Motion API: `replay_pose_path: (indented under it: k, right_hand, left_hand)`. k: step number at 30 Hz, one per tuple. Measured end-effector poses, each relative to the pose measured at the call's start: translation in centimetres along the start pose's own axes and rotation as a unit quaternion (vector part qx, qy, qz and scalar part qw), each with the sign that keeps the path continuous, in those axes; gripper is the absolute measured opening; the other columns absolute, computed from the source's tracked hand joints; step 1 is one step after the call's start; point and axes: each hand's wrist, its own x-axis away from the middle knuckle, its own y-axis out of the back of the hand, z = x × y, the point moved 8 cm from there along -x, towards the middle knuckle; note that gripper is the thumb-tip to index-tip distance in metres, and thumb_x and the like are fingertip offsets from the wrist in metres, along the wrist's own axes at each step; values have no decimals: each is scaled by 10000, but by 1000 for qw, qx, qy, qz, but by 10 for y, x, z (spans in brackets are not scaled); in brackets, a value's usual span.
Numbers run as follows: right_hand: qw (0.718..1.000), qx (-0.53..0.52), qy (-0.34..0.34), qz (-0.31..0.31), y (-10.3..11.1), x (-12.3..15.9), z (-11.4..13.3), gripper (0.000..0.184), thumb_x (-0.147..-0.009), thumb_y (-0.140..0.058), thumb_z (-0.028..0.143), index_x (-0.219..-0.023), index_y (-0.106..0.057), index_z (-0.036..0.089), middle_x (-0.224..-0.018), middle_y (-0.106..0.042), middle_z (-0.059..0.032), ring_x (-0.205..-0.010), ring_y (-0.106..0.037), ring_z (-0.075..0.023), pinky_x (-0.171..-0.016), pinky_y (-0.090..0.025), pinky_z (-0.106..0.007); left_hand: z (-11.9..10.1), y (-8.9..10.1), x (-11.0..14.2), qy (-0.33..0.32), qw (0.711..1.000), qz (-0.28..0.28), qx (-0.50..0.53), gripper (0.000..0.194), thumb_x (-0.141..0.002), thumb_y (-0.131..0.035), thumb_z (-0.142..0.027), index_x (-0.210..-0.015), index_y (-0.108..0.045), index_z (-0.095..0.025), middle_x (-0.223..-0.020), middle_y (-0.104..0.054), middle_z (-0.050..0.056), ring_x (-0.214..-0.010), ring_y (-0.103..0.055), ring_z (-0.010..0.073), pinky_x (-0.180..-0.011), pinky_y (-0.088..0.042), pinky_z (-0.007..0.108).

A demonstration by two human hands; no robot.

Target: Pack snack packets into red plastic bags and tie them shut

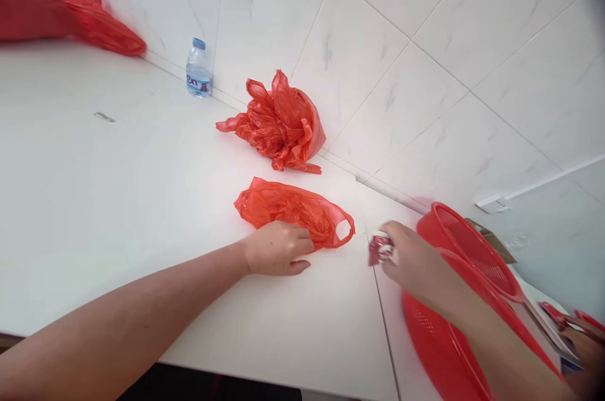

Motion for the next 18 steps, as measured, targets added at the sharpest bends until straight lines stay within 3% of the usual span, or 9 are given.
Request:
replay_pose_path:
  k: [5, 8, 10, 14, 18]
  right_hand:
    - [996, -28, 80, 24, -31, -69, 59, 237, -696, -432, 94, -896, -457, 219, -848, -574, -9, -744, -549, -157, -593, -414, -249]
    - [990, -79, 117, 29, -36, -87, 74, 462, -708, -518, 147, -1158, -455, 234, -1107, -572, -42, -997, -555, -187, -758, -465, -293]
    - [988, -104, 115, 16, -29, -86, 70, 581, -735, -553, 207, -1289, -395, 279, -1266, -514, -41, -1145, -501, -201, -872, -453, -329]
    - [992, -105, 15, -65, 6, -60, 21, 430, -816, -514, 362, -1241, -474, 309, -1257, -542, -43, -1089, -558, -221, -841, -482, -354]
    - [958, -57, -186, -212, 49, 1, -76, 442, -803, -506, 479, -1195, -470, 278, -1091, -623, -111, -888, -639, -247, -674, -508, -351]
  left_hand:
    - [-9, -9, 0, -25, 999, 21, 10, 119, -795, -543, -278, -745, -569, -174, -738, -629, 48, -653, -571, 173, -514, -378, 287]
    - [-6, -9, 0, -13, 999, 28, 16, 124, -800, -544, -284, -740, -574, -180, -730, -638, 44, -661, -580, 176, -515, -382, 286]
    - [-3, -8, 0, -6, 999, 28, 16, 121, -804, -547, -280, -743, -579, -180, -736, -642, 47, -663, -584, 177, -517, -385, 286]
    - [2, -5, 1, 7, 1000, 24, 19, 110, -805, -562, -265, -739, -576, -179, -746, -643, 41, -664, -587, 178, -518, -390, 289]
    - [5, -6, 1, 15, 999, 27, 22, 103, -814, -552, -226, -722, -568, -183, -720, -636, 30, -656, -577, 172, -533, -396, 287]
